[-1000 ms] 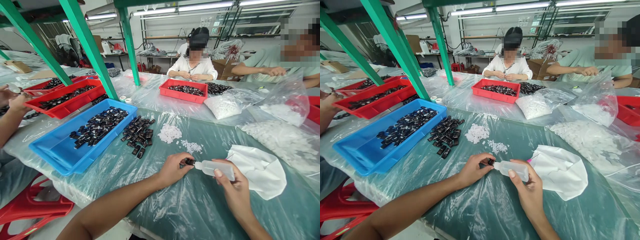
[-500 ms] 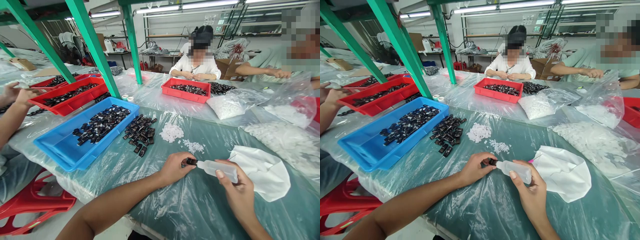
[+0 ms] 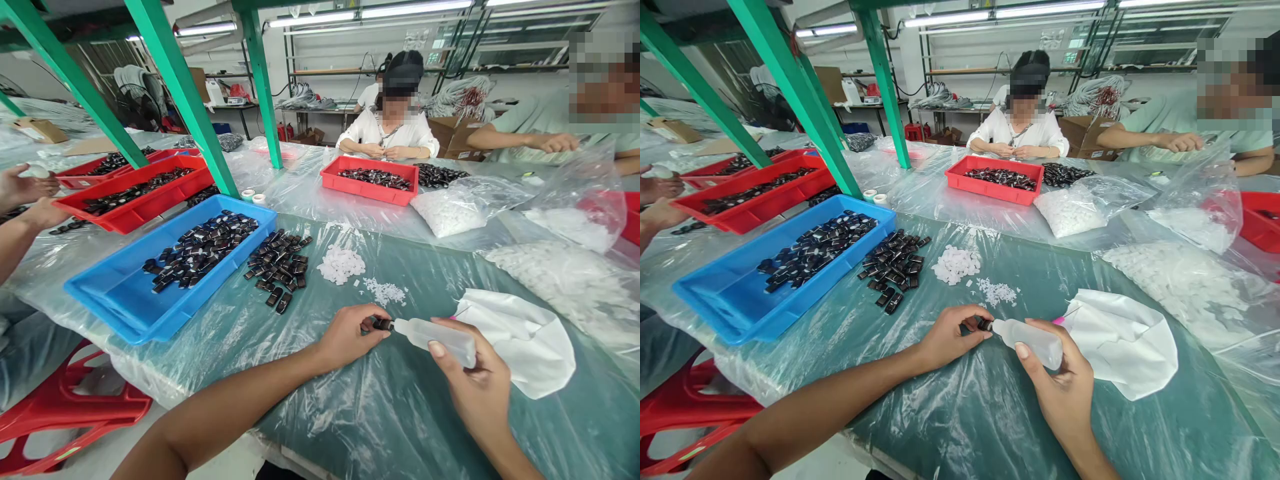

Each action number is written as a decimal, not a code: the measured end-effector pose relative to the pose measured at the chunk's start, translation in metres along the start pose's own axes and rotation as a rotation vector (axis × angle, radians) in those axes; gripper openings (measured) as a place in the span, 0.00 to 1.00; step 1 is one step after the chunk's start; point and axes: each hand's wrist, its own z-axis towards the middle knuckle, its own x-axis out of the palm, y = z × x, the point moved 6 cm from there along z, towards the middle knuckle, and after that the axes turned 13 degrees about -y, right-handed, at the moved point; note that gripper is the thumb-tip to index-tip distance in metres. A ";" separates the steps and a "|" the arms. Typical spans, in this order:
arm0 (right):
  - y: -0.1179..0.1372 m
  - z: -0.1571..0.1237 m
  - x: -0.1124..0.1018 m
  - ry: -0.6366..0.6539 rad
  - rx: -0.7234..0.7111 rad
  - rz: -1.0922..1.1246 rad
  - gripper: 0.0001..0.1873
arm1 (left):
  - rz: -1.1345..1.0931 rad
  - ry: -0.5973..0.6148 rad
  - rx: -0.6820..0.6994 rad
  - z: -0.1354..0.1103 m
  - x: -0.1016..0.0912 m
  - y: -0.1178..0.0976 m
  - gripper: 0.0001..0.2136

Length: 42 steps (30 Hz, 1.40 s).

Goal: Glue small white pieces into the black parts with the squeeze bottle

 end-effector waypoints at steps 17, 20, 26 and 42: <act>-0.003 0.000 0.000 -0.009 0.050 -0.023 0.13 | 0.038 0.028 0.026 -0.001 0.000 -0.002 0.07; -0.006 0.002 0.002 0.007 0.144 -0.022 0.14 | 0.043 0.031 0.025 -0.001 0.000 -0.002 0.07; -0.015 0.002 0.006 0.083 0.255 0.010 0.15 | 0.045 0.028 0.034 -0.001 -0.001 -0.002 0.09; -0.002 0.000 -0.001 -0.008 0.008 -0.043 0.14 | 0.066 0.028 0.064 -0.002 0.000 -0.001 0.09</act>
